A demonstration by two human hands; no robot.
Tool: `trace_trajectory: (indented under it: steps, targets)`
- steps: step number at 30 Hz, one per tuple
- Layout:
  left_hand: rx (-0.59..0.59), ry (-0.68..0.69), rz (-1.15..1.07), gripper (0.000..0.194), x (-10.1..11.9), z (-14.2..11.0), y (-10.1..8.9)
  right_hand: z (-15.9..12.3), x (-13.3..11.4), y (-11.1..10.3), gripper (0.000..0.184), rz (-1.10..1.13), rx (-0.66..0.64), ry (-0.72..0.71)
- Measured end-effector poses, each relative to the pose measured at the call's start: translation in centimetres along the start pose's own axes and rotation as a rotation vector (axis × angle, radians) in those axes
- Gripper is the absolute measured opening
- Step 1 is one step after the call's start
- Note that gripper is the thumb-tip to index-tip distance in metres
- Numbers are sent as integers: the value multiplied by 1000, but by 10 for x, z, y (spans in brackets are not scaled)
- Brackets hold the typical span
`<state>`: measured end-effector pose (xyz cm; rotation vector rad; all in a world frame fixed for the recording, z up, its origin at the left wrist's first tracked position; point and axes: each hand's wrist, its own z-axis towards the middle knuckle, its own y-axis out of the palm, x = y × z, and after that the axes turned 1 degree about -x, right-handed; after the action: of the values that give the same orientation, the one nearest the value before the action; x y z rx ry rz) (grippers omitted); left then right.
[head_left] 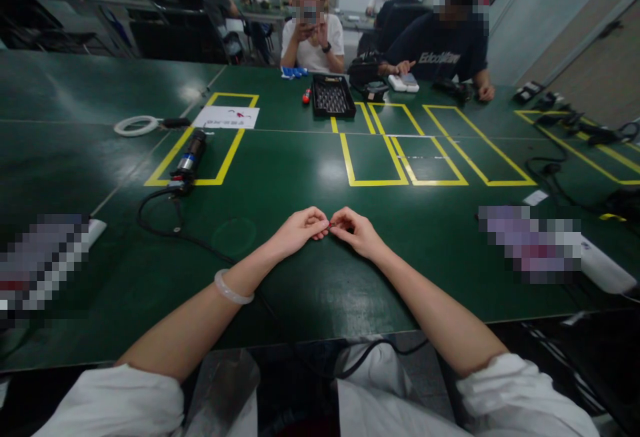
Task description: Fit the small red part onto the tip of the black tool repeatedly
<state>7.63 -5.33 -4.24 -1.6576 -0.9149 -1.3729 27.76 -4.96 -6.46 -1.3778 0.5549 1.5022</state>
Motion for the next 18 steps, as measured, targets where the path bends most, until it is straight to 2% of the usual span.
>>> trace_trajectory:
  steps: [2,7,12,14,15,18]
  targets:
    - [0,42,58,32,1,-2,-1,0,0,0,19,-55,15,-12]
    - [44,166,269,25,3,-7,0,1,1,-1,22,-6,61,13]
    - [1,238,440,25,12,-8,-4,2,4,-1,19,-6,52,51]
    - [63,259,581,32,17,-6,-19,2,5,-2,21,-11,53,62]
    - [139,259,682,36,19,-5,-32,2,5,-2,22,-18,48,66]
    - [484,169,1030,47,21,-5,-90,3,5,-3,23,-66,23,64]
